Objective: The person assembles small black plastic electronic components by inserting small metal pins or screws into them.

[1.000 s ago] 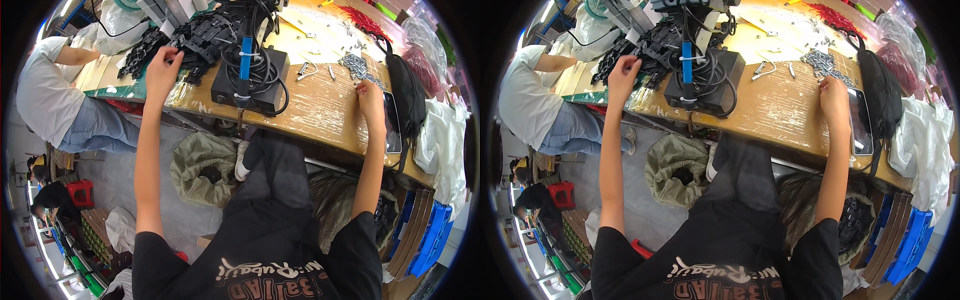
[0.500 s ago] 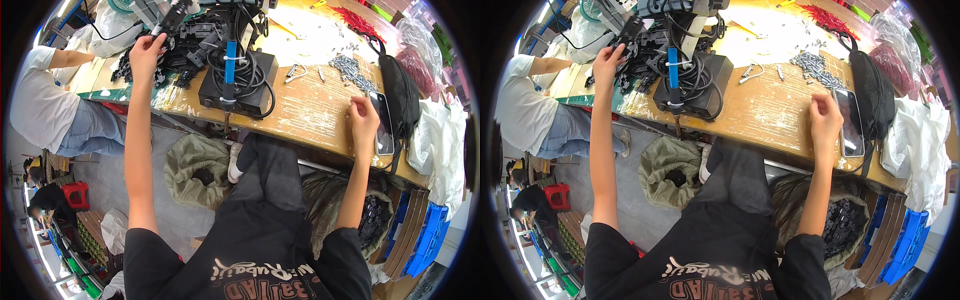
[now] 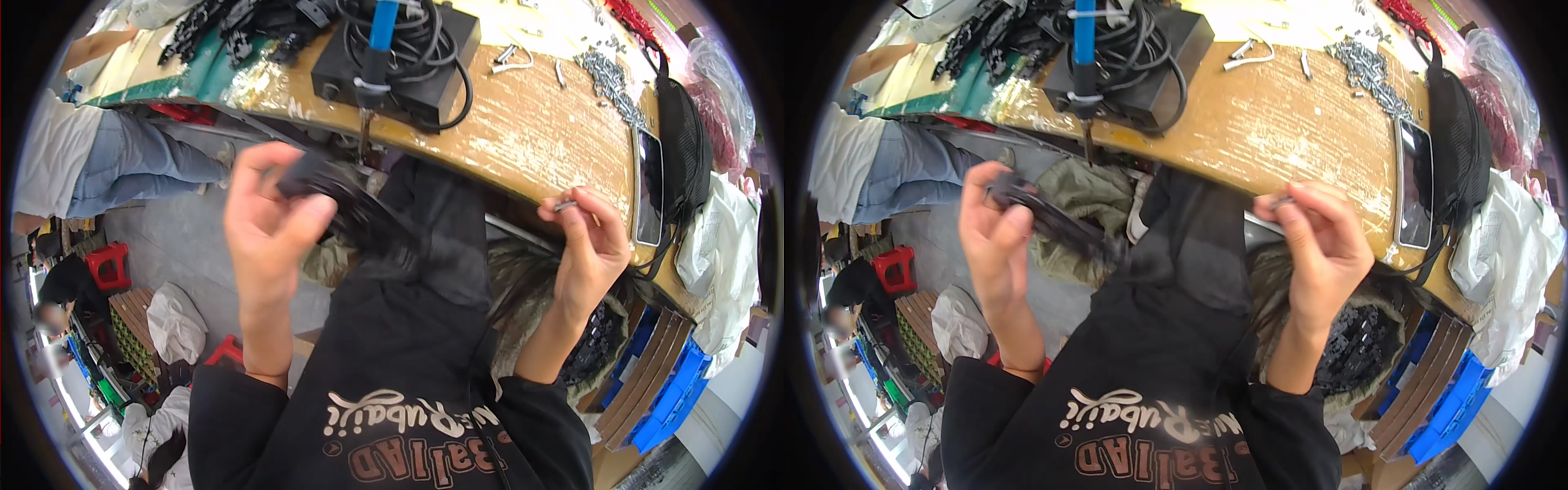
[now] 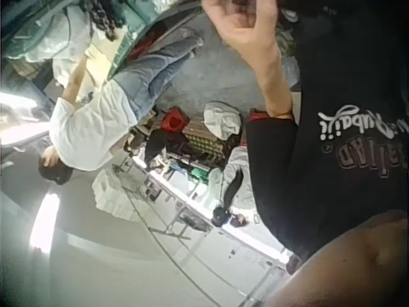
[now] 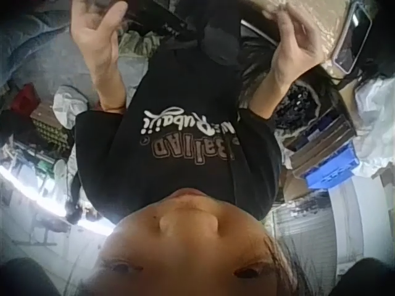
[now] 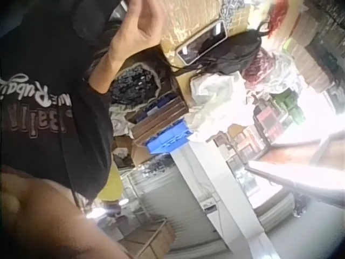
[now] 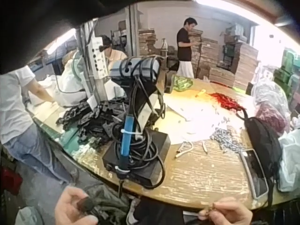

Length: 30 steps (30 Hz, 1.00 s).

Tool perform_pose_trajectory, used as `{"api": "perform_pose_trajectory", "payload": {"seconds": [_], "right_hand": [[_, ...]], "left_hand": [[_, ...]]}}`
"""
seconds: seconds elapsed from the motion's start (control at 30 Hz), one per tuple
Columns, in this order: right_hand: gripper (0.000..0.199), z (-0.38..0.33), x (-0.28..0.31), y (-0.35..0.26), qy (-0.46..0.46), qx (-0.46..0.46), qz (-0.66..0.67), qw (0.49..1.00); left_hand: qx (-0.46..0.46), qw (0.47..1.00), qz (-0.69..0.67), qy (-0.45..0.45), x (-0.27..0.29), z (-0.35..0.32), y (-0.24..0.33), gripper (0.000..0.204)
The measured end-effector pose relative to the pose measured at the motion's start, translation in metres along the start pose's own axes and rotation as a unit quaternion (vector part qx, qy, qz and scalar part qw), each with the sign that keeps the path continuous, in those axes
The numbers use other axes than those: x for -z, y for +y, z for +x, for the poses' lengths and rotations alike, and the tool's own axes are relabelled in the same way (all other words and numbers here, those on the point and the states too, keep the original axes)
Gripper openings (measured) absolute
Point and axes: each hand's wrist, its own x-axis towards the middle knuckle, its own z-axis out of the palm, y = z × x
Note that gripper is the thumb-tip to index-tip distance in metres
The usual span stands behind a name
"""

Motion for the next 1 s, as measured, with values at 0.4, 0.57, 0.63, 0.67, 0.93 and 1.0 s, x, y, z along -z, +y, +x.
{"api": "perform_pose_trajectory", "payload": {"seconds": [0.4,0.57,0.63,0.67,0.93,1.0], "right_hand": [[0.017,-0.041,-0.016,0.019,-0.075,-0.091,0.189,0.975],[0.015,-0.045,-0.019,0.016,0.038,-0.094,0.233,0.967],[0.014,-0.044,-0.023,0.014,0.023,-0.119,0.268,0.956],[0.013,-0.044,-0.025,0.013,0.015,-0.135,0.280,0.950],[0.015,-0.043,-0.032,0.014,-0.001,-0.180,0.288,0.941],[0.015,-0.044,-0.034,0.014,0.004,-0.172,0.298,0.939]], "left_hand": [[0.066,0.997,-0.036,0.030,-0.042,-0.035,-0.041,0.026],[0.041,0.988,-0.103,0.112,-0.035,-0.042,-0.047,0.028],[0.046,0.982,-0.135,0.122,-0.036,-0.046,-0.048,0.029],[0.038,0.983,-0.131,0.125,-0.036,-0.048,-0.050,0.031],[-0.028,0.984,-0.118,0.132,-0.034,-0.061,-0.056,0.047],[-0.053,0.984,-0.123,0.116,-0.033,-0.064,-0.055,0.051]]}}
